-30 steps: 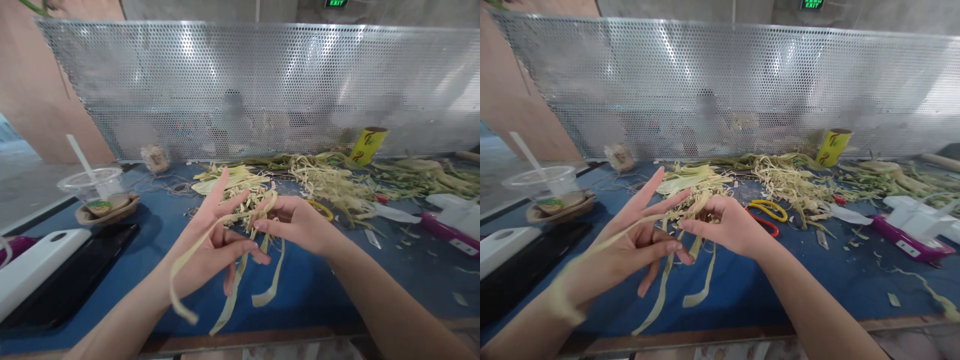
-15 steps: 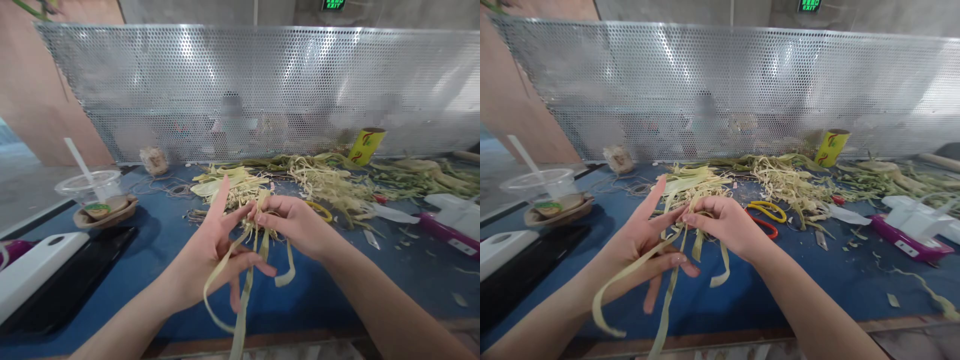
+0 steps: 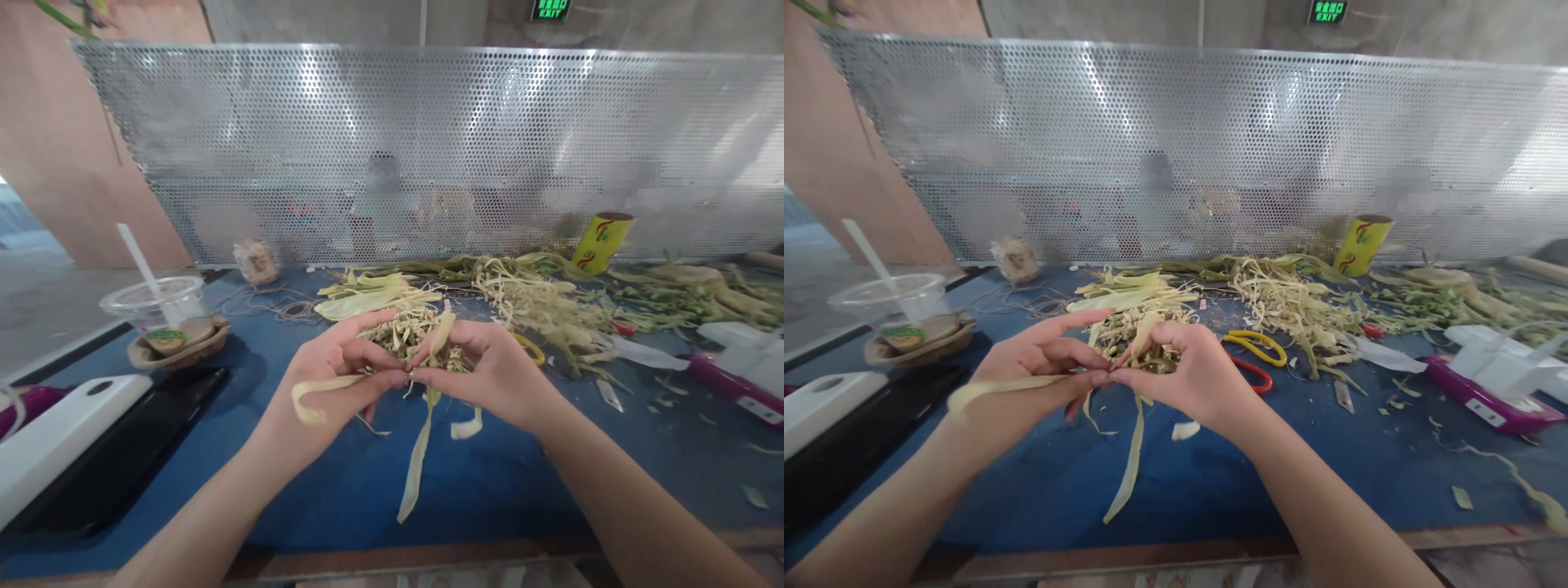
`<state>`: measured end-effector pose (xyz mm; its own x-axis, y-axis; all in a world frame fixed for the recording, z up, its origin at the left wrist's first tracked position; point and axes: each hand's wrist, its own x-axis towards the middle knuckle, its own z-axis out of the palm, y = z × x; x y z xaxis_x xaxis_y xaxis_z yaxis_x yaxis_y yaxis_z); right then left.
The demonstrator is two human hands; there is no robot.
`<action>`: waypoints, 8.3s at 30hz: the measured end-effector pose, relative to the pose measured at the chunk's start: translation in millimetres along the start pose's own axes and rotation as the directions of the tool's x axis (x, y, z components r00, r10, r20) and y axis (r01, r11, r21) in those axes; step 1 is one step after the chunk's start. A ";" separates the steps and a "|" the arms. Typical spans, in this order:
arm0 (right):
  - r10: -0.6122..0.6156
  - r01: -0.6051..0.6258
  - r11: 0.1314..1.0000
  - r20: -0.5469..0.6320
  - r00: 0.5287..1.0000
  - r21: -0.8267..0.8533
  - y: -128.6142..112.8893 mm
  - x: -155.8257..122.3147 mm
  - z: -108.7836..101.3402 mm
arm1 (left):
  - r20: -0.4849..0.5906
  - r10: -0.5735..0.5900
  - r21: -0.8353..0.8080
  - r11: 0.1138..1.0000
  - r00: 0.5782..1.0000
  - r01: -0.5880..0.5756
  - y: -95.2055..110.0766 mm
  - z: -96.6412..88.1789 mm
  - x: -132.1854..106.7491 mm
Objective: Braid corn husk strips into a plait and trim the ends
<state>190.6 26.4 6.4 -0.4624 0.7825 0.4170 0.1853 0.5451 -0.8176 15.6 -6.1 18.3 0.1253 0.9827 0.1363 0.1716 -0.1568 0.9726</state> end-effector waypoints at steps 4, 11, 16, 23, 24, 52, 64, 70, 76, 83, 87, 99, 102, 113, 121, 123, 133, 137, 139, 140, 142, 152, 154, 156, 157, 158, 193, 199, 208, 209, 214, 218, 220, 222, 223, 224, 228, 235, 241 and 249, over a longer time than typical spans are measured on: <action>0.008 -0.004 0.994 -0.038 0.999 0.107 1.8 1.0 -1.5 | 0.034 -0.014 -0.012 1.000 0.999 0.014 1.7 -6.6 -0.4; 0.129 -0.089 0.906 -0.070 0.989 0.415 5.4 3.4 4.9 | 0.046 -0.066 -0.042 0.997 0.997 0.068 6.0 -20.5 -2.1; 0.078 -0.034 0.937 -0.112 0.991 0.348 7.7 13.0 5.8 | 0.127 -0.015 -0.454 0.888 0.992 0.071 -14.1 -13.6 -2.1; -0.076 0.034 0.981 -0.218 0.973 -0.192 4.9 26.3 12.3 | 0.033 0.100 -0.038 0.994 0.994 -0.099 -17.6 -1.5 1.0; -0.079 0.026 0.972 -0.221 0.972 -0.234 3.5 28.0 14.3 | 0.042 0.109 0.007 0.994 0.993 -0.109 -14.7 -1.6 3.3; -0.041 0.041 0.999 -0.152 0.987 -0.008 4.4 22.5 28.8 | 0.191 -0.048 -0.538 0.831 0.980 0.146 -26.7 -14.9 7.3; 0.016 0.005 0.997 -0.294 0.956 0.071 2.4 15.3 31.1 | 0.178 -0.084 -0.462 0.873 0.980 0.158 -24.5 -12.5 7.5; -0.010 -0.047 0.945 -0.174 0.985 -0.323 2.3 18.7 19.9 | 0.186 -0.084 -0.545 0.820 0.979 0.174 -27.8 -17.9 10.2; -0.149 0.053 0.858 -0.149 0.978 -0.511 13.7 15.1 17.3 | 0.170 -0.102 -0.544 0.820 0.980 0.180 -28.4 -17.6 9.8; -0.129 0.049 0.838 -0.110 0.986 -0.543 15.0 12.3 19.9 | 0.203 0.005 -0.510 0.854 0.979 0.102 -31.7 -17.6 9.6; -0.268 0.140 0.798 -0.137 0.954 -0.586 13.1 10.2 25.2 | 0.200 0.023 -0.436 0.898 0.979 0.068 -33.1 -16.8 8.7; -0.246 0.168 0.758 -0.038 0.968 -0.630 1.3 3.7 19.5 | 0.076 0.060 -0.049 0.997 0.995 -0.056 -29.2 -16.1 3.0; -0.200 0.124 0.771 -0.053 0.978 -0.624 -0.4 4.9 16.8 | 0.048 0.044 -0.132 0.990 0.998 -0.038 -28.6 -15.6 4.5; -0.315 0.094 0.727 -0.210 0.926 -0.680 6.3 5.3 12.3 | -0.017 -0.029 -0.364 0.931 0.999 0.021 -32.9 -16.0 8.3; -0.164 0.105 0.929 -0.142 0.976 -0.356 7.3 10.0 30.0 | 0.010 0.018 -0.281 0.960 1.000 -0.015 -32.5 -12.3 3.6; -0.047 0.033 0.985 -0.081 0.996 -0.171 8.0 11.9 32.2 | 0.033 0.031 -0.267 0.964 0.999 -0.021 -32.1 -11.9 3.3; 0.026 -0.022 0.998 -0.089 0.996 0.050 10.6 12.6 32.3 | 0.149 0.049 -0.214 0.977 0.988 -0.016 -33.4 -11.0 4.7; 0.121 -0.110 0.969 -0.037 0.992 0.219 11.6 12.5 33.1 | 0.150 0.048 -0.147 0.989 0.988 -0.026 -33.9 -10.4 5.2; 0.159 -0.144 0.934 -0.019 0.987 0.328 12.9 13.3 34.2 | 0.145 0.064 -0.121 0.992 0.987 -0.046 -34.4 -9.5 4.6; 0.170 -0.150 0.921 -0.025 0.985 0.360 13.7 13.8 34.5 | 0.143 0.071 -0.110 0.992 0.987 -0.056 -34.7 -8.8 4.2; 0.189 -0.153 0.921 -0.067 0.980 0.359 15.5 15.0 34.3 | 0.144 0.083 -0.090 0.993 0.986 -0.071 -35.5 -7.3 3.9; 0.238 -0.225 0.956 -0.052 0.970 0.187 13.2 15.4 33.8 | 0.084 0.096 -0.047 0.995 0.992 -0.093 -33.6 -10.2 6.7; 0.234 -0.223 0.959 -0.043 0.971 0.175 12.6 15.2 34.2 | 0.080 0.075 -0.062 0.996 0.994 -0.070 -31.8 -10.8 7.0; 0.229 -0.221 0.963 -0.037 0.973 0.154 12.5 15.1 33.5 | 0.081 0.061 -0.076 0.996 0.995 -0.055 -31.4 -11.4 7.3; 0.229 -0.222 0.966 -0.038 0.973 0.131 12.6 15.1 32.6 | 0.086 0.057 -0.081 0.995 0.995 -0.050 -31.8 -11.7 7.5; 0.229 -0.224 0.970 -0.043 0.973 0.098 12.9 15.2 31.3 | 0.094 0.052 -0.084 0.995 0.994 -0.044 -32.6 -12.1 7.7; 0.105 -0.107 0.989 -0.020 0.994 -0.098 10.5 15.5 22.2 | 0.200 -0.097 -0.414 0.894 0.975 0.174 -35.7 -10.6 9.2; 0.139 -0.143 0.989 -0.118 0.983 -0.027 13.4 15.5 21.6 | 0.125 -0.117 -0.381 0.911 0.985 0.157 -37.8 -11.0 11.6; 0.204 -0.210 0.977 -0.115 0.972 -0.046 8.0 13.5 24.0 | 0.182 -0.179 -0.375 0.896 0.967 0.237 -38.5 -10.5 12.8; 0.223 -0.228 0.973 -0.100 0.970 -0.039 7.6 13.0 23.6 | 0.181 -0.195 -0.371 0.894 0.964 0.251 -38.5 -10.6 13.2; -0.072 0.028 0.948 -0.128 0.989 -0.317 6.3 6.8 21.1 | 0.118 -0.259 -0.458 0.842 0.959 0.284 -38.9 -11.6 14.6; -0.397 0.360 0.709 0.080 0.914 -0.606 4.8 0.8 29.3 | 0.106 -0.241 -0.534 0.805 0.965 0.260 -41.3 -13.3 14.2; -0.349 0.309 0.713 0.063 0.935 -0.629 5.4 -0.7 36.2 | 0.112 -0.226 -0.548 0.798 0.968 0.250 -41.8 -14.1 13.8; -0.272 0.205 0.781 -0.027 0.962 -0.590 7.9 -1.2 41.4 | 0.110 -0.210 -0.559 0.795 0.972 0.235 -41.4 -14.4 13.4; -0.254 0.174 0.809 -0.066 0.965 -0.562 9.8 -1.2 42.6 | 0.101 -0.203 -0.562 0.796 0.974 0.224 -41.0 -14.4 13.3; -0.264 0.181 0.827 -0.085 0.961 -0.533 11.8 -0.9 42.6 | 0.086 -0.196 -0.560 0.801 0.977 0.210 -40.5 -14.2 13.2; -0.430 0.349 0.839 -0.116 0.896 -0.417 15.5 3.4 35.8 | -0.014 -0.156 -0.542 0.831 0.988 0.123 -38.4 -12.3 12.4; 0.124 -0.144 0.988 -0.283 0.951 -0.051 8.6 13.1 31.8 | -0.178 -0.022 -0.317 0.948 0.984 -0.036 -35.9 -8.3 10.4; 0.242 -0.262 0.963 -0.237 0.941 -0.055 7.9 10.6 31.5 | -0.187 -0.003 -0.234 0.971 0.982 -0.042 -39.1 -10.8 9.8; -0.022 0.022 0.990 0.001 1.000 -0.136 10.8 5.1 27.5 | -0.193 -0.109 -0.360 0.932 0.975 0.033 -41.4 -18.3 15.8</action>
<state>166.3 28.0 -11.2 -0.4674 0.7699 0.4345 0.2916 0.5983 -0.7463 -7.4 17.8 -16.4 -0.0846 0.9944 0.0637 -0.1880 -0.0787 0.9790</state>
